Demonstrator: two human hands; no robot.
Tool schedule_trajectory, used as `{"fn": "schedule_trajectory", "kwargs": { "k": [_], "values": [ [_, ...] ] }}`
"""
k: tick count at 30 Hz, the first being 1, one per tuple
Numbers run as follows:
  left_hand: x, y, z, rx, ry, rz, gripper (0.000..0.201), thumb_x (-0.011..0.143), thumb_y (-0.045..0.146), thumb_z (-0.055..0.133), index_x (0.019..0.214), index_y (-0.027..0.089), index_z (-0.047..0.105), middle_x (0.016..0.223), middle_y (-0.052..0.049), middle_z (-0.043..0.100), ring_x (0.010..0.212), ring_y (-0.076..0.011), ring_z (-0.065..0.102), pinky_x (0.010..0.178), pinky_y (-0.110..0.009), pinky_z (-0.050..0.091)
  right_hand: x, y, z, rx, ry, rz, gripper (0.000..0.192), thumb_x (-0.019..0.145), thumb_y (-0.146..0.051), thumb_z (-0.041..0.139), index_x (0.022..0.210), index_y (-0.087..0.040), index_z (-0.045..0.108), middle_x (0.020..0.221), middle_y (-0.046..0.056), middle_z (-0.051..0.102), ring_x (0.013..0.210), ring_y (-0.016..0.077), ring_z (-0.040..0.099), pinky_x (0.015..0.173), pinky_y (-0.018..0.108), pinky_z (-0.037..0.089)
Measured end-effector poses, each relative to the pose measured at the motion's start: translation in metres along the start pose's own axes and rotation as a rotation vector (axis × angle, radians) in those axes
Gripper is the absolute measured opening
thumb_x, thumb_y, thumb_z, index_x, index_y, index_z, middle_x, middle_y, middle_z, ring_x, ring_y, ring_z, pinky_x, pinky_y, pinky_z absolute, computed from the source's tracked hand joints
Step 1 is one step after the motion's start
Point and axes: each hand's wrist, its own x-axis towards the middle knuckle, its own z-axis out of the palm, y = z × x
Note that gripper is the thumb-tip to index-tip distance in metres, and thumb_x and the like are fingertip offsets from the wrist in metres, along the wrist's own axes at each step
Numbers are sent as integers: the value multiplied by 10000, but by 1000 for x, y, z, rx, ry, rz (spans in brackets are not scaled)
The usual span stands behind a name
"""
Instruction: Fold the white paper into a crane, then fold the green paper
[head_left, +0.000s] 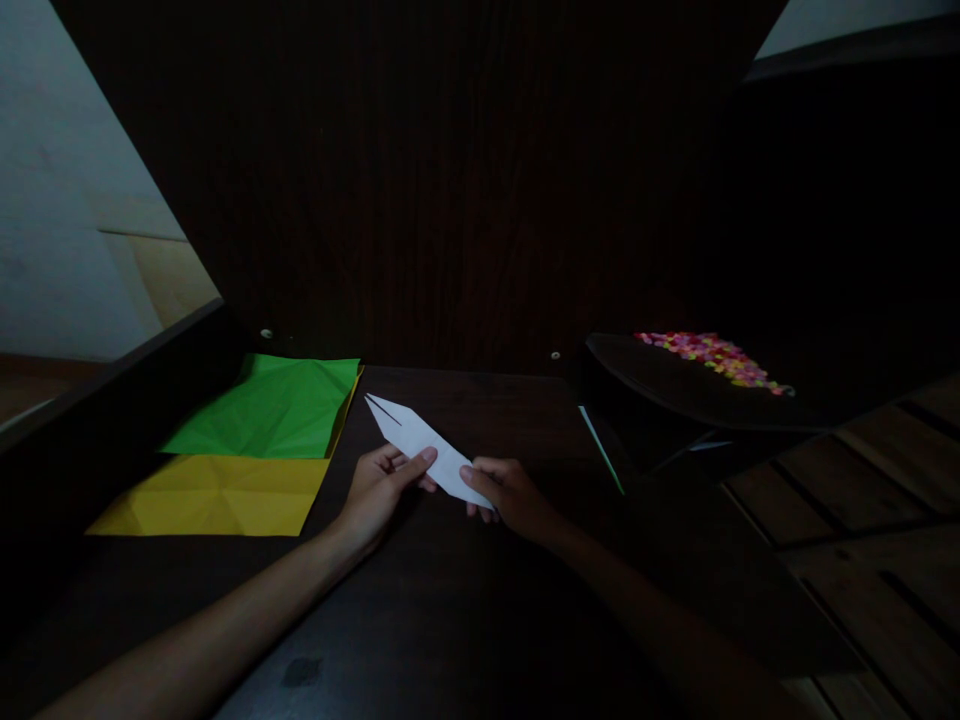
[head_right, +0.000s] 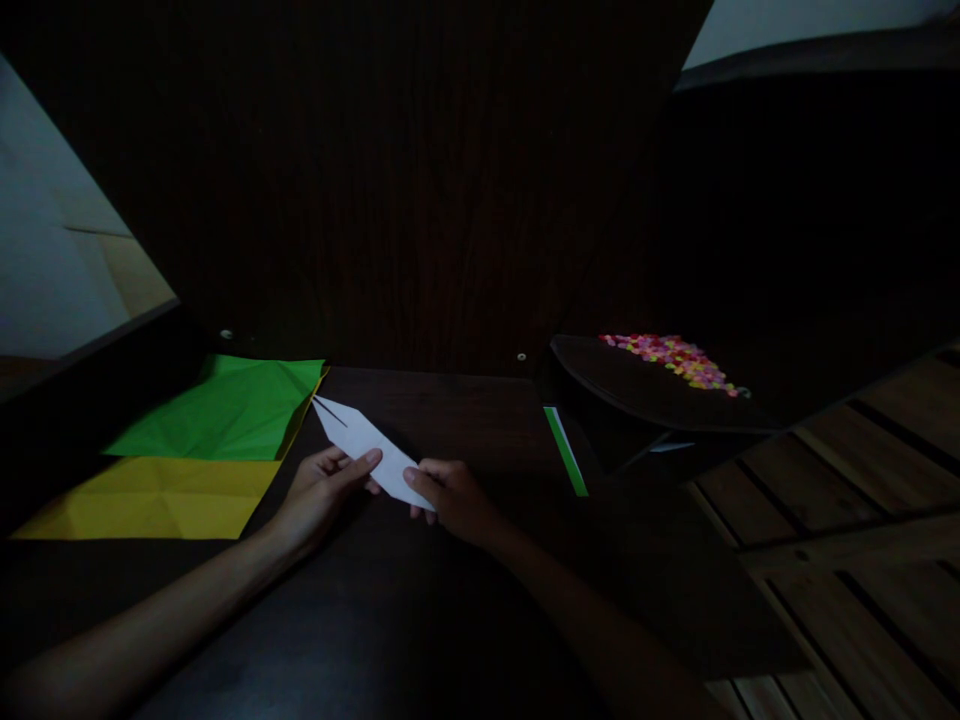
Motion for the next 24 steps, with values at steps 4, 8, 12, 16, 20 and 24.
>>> {"fn": "schedule_trajectory", "kwargs": {
  "k": [4,8,12,16,20,24],
  "values": [
    [0,1,1,9,10,-33,238,664,324,833,676,110,729,656,-58,726,564,-129,632,569,-218,505,0,3,0,-67,21,-55,506,939,-562,442,651,-163,559,546,-4,579,429,84,469,459,213,364],
    [-1,1,1,49,11,-60,250,670,334,825,638,108,723,624,-68,721,553,-142,630,574,-236,497,-2,1,2,-158,12,-99,554,969,-570,373,619,-172,533,524,-8,550,453,96,491,494,221,383],
    [-2,0,1,85,2,-52,273,702,355,808,617,114,714,601,-61,708,537,-145,619,553,-242,473,-5,-2,5,-200,1,-121,540,983,-542,361,622,-177,528,518,-14,530,466,100,496,509,224,387],
    [-3,-3,-2,80,4,-50,254,707,342,808,650,110,722,652,-70,723,597,-171,644,589,-260,480,-5,-3,7,-135,37,-93,414,964,-494,439,716,-178,539,562,-25,564,440,86,481,462,204,366],
    [-4,-4,0,17,-23,-58,223,688,313,824,719,114,729,727,-66,737,677,-190,664,667,-286,505,-4,-2,9,-41,41,-51,351,953,-484,451,788,-184,531,586,-28,590,426,88,495,413,187,356],
    [-6,0,4,-45,-40,-74,230,688,314,819,699,114,706,683,-47,710,634,-173,637,607,-272,495,-6,-4,8,-39,28,-72,360,955,-477,435,776,-182,536,556,-27,584,420,91,498,416,188,358]
  ]
}}
